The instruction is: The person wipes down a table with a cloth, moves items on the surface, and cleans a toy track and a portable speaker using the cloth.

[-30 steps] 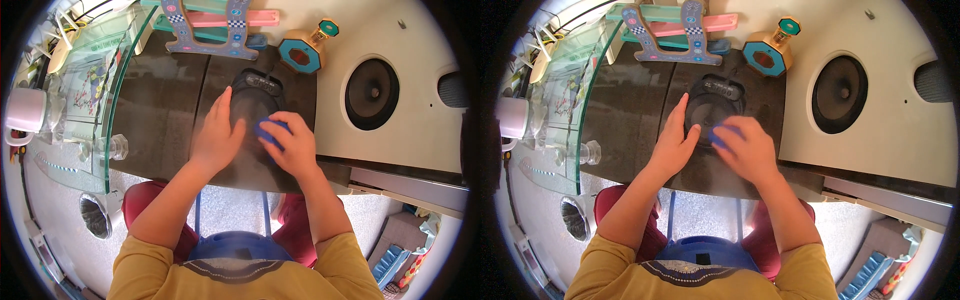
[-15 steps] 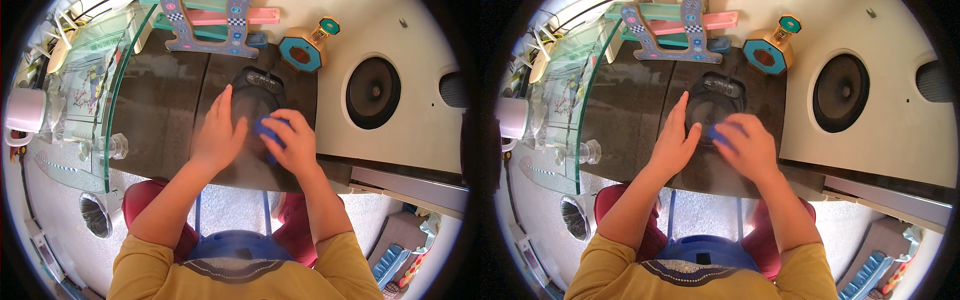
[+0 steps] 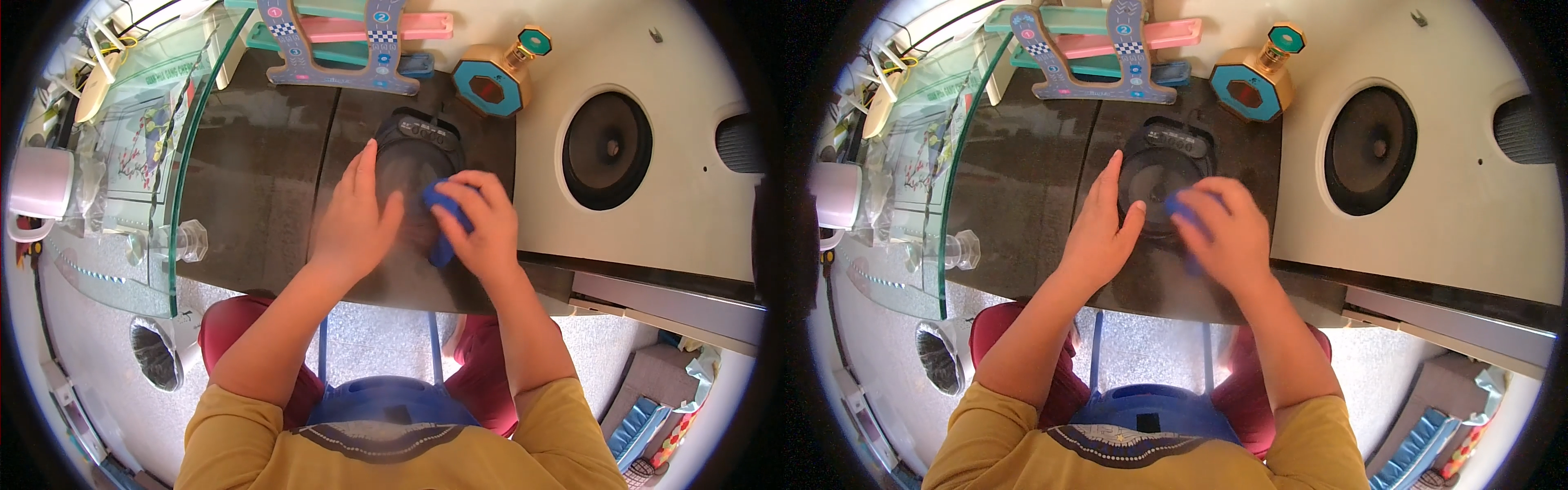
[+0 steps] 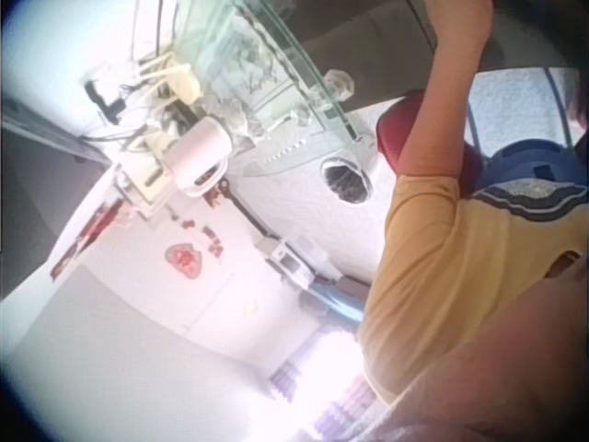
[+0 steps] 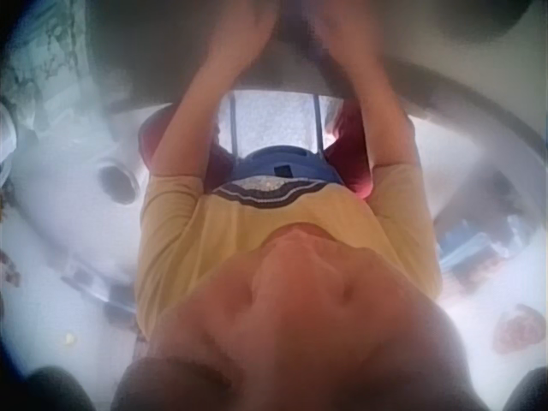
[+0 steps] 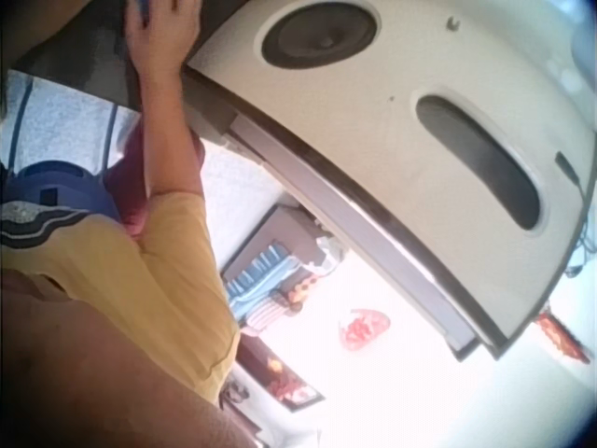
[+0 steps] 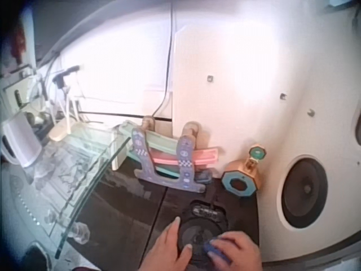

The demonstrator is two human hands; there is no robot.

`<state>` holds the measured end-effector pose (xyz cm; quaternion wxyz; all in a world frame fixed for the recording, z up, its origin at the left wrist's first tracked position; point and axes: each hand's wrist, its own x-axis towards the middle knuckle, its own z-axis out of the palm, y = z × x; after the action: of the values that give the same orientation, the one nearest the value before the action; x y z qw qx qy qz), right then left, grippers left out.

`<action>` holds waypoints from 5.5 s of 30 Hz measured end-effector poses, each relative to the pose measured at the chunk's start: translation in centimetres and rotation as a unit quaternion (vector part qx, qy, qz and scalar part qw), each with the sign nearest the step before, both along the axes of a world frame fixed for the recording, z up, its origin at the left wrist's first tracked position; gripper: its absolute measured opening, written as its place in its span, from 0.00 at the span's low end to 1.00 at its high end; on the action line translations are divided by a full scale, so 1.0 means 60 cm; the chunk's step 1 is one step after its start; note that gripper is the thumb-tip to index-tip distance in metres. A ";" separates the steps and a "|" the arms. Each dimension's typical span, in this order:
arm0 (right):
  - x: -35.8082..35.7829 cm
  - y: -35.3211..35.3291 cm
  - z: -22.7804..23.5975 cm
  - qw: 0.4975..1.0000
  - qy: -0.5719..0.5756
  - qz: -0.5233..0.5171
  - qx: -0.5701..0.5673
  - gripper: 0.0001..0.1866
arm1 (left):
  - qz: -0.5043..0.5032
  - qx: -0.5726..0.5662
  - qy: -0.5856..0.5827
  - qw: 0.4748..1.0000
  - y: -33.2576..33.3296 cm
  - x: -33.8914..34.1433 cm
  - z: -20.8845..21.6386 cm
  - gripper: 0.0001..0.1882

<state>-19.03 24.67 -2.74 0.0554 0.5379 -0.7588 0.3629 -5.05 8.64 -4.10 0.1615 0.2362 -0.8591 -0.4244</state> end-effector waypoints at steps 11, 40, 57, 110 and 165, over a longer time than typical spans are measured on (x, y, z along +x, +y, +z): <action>0.014 0.001 0.019 0.999 0.030 0.026 0.020 0.18 | 0.000 -0.014 0.000 1.000 0.001 0.001 -0.004 0.38; -0.024 0.001 -0.006 0.995 0.013 -0.097 -0.005 0.17 | -0.004 -0.022 0.002 1.000 0.002 -0.001 -0.001 0.38; -0.003 -0.002 0.004 0.999 0.007 -0.047 -0.001 0.17 | -0.003 -0.016 -0.006 1.000 0.000 0.000 -0.005 0.38; -0.005 -0.002 0.007 1.000 0.025 -0.002 0.008 0.17 | -0.004 -0.016 0.002 1.000 0.003 0.000 -0.005 0.38; -0.021 -0.002 -0.006 0.997 0.006 -0.073 -0.009 0.18 | -0.003 -0.027 -0.012 1.000 0.003 -0.003 0.000 0.38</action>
<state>-20.29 24.54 -3.09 0.0906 0.4830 -0.7923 0.3617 -5.22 8.81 -4.12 0.1564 0.2344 -0.8729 -0.3982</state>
